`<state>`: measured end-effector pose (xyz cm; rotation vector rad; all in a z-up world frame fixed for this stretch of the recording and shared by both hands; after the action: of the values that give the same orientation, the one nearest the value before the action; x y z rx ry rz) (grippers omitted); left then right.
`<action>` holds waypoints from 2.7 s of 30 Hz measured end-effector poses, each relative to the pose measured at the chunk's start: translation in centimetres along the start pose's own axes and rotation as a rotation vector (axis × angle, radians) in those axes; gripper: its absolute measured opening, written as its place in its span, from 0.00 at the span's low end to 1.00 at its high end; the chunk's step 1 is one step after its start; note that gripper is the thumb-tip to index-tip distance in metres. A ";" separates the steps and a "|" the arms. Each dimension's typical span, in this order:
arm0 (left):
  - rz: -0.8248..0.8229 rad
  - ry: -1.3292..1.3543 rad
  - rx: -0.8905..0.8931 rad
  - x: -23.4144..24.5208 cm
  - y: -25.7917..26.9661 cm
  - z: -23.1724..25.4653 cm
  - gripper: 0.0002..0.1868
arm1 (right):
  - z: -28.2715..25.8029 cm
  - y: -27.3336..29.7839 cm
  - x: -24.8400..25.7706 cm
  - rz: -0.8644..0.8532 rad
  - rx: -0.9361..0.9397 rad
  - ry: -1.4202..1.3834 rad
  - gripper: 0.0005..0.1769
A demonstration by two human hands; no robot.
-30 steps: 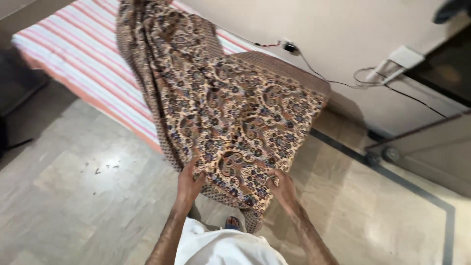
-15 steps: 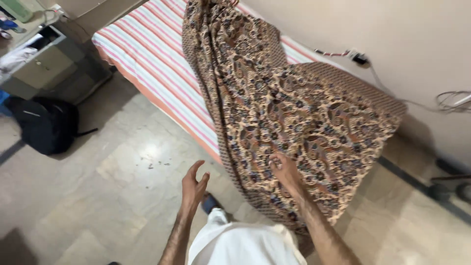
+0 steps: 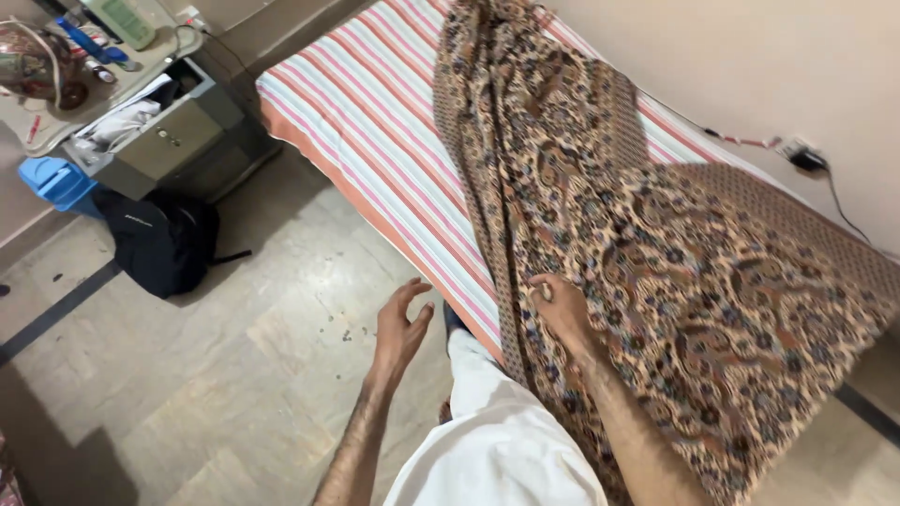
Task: The recorder spreads a patterned sheet over a bed and then arranges pillows on another cot.
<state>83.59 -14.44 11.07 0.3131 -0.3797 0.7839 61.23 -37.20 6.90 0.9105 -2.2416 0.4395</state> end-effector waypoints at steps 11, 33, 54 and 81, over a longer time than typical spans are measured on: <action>0.017 0.010 0.115 7.6 -22.1 -1.0 0.17 | 4.0 -25.2 -9.7 -0.181 -0.196 -0.042 0.15; -0.653 -0.175 0.095 6.0 -64.6 -9.0 0.16 | 9.8 -45.3 -30.7 0.127 -0.884 -0.919 0.15; -1.049 -0.601 0.083 -13.3 -90.9 -28.8 0.17 | 21.4 -50.4 -45.7 1.877 -1.293 -1.721 0.22; -0.718 1.106 1.123 -7.0 -88.2 -19.6 0.48 | -4.1 -41.6 -45.1 1.596 -0.936 -2.158 0.15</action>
<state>147.83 -69.71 -21.07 0.9166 1.2212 0.2799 116.75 -42.17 -19.05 0.9547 1.4700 0.7744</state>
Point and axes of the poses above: each hand's wrist, its own y-axis away from the middle knuckle, its own x-axis out of the back of the hand, z = x × y, the point moved 2 cm from there along -y, towards the middle knuckle, and after that the axes turned 10 degrees about x, right-handed, at the moved point
